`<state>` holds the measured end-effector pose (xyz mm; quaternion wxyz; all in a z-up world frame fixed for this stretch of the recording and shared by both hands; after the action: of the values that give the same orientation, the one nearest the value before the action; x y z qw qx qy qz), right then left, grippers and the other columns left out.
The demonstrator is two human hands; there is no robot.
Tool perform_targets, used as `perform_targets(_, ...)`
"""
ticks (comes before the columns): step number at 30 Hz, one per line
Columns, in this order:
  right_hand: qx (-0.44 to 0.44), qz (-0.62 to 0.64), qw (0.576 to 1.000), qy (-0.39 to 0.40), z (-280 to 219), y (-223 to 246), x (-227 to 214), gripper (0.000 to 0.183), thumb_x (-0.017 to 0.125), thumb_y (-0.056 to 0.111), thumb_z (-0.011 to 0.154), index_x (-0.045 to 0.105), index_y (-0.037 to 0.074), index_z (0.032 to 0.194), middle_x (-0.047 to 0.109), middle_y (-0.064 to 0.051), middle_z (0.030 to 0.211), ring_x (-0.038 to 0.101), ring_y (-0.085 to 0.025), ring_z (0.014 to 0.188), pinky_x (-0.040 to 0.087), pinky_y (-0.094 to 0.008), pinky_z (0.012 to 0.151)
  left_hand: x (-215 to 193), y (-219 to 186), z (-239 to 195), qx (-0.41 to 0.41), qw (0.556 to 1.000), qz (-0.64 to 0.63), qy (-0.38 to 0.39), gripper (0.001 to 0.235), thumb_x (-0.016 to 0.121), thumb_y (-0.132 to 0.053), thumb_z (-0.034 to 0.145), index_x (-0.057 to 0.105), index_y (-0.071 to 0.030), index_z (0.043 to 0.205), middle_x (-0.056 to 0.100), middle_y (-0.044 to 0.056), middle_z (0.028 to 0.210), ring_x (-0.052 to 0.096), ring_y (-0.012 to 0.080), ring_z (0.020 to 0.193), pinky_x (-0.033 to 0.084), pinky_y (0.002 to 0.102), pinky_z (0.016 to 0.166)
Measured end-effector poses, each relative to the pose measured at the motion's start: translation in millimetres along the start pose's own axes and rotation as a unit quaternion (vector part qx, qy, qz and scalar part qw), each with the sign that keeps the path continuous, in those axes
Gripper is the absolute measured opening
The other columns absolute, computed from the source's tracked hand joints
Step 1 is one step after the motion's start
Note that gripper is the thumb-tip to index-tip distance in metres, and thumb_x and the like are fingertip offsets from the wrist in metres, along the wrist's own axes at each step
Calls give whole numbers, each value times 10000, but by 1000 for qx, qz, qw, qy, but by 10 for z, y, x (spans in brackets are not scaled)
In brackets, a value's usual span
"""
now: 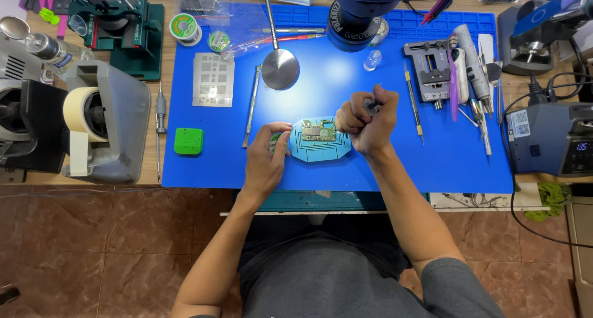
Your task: The person uses a soldering iron to work on a small circuit board held in a blue fixture. They then use tweezers and a small brush to manipulate components on the board. The person continues to solder and adjust the board, occasionally using a spool of solder wire.
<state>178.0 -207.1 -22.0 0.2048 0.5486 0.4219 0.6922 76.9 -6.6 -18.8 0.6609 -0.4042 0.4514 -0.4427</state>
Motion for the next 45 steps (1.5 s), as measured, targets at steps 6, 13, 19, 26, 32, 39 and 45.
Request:
perform_targets(6,-1,1,1000,-1,11,-8,13,578,362,594,996,274,222,563,139,-5,512,84,-119,464,77,-286,447,3,-50,11,0,1000,-8,7,125,565,-133,1102,675,-81,1129,714,148,1157,707,200,635,598,345,649)
perform_targets(13,3,3,1000,-11,34,-43,-46,580,369,600,973,268,214,553,129,-9,506,82,-124,453,74,-287,434,7,-31,16,3,1000,-14,6,125,565,-125,1102,677,-76,1130,710,150,1153,705,200,644,601,336,632)
perform_targets(19,-6,-13,1000,-16,15,8,1,584,373,602,977,265,221,548,136,-8,499,89,-121,457,70,-285,442,-6,-51,25,3,1000,-10,10,117,561,-126,1104,668,-87,1128,706,136,1152,694,180,652,604,328,626)
perform_targets(26,-11,-22,1000,-17,12,25,15,579,370,595,977,265,220,547,140,-10,496,97,-128,457,80,-286,443,-9,-63,25,7,1000,-21,10,117,553,-115,1107,664,-88,1134,700,132,1149,691,172,655,607,325,629)
perform_targets(32,-6,-19,1000,-16,4,4,-15,579,369,595,975,261,223,546,137,-9,492,96,-131,454,82,-288,440,-8,-69,23,3,1000,-21,16,120,545,-113,1109,658,-85,1137,692,136,1153,687,164,648,607,329,633)
perform_targets(39,1,-9,1000,-13,-9,-17,-26,574,383,598,965,263,225,546,134,-8,499,94,-127,459,79,-285,443,6,-44,28,4,1000,-16,16,118,544,-113,1111,655,-80,1136,689,146,1151,697,173,649,609,332,627)
perform_targets(45,3,-2,1000,-18,5,-45,-33,575,391,597,947,248,214,543,119,-25,495,86,-141,450,86,-301,437,5,-43,29,4,1000,-22,17,115,547,-116,1111,654,-88,1139,689,134,1151,686,157,651,604,328,631)
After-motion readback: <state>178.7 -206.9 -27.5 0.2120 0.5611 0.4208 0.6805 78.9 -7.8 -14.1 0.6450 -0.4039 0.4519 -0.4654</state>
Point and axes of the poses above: each hand's wrist, its own z-axis towards the middle knuckle, its own x-axis out of the palm, y = z × x, the point moved 8 cm from there along z, towards the middle knuckle
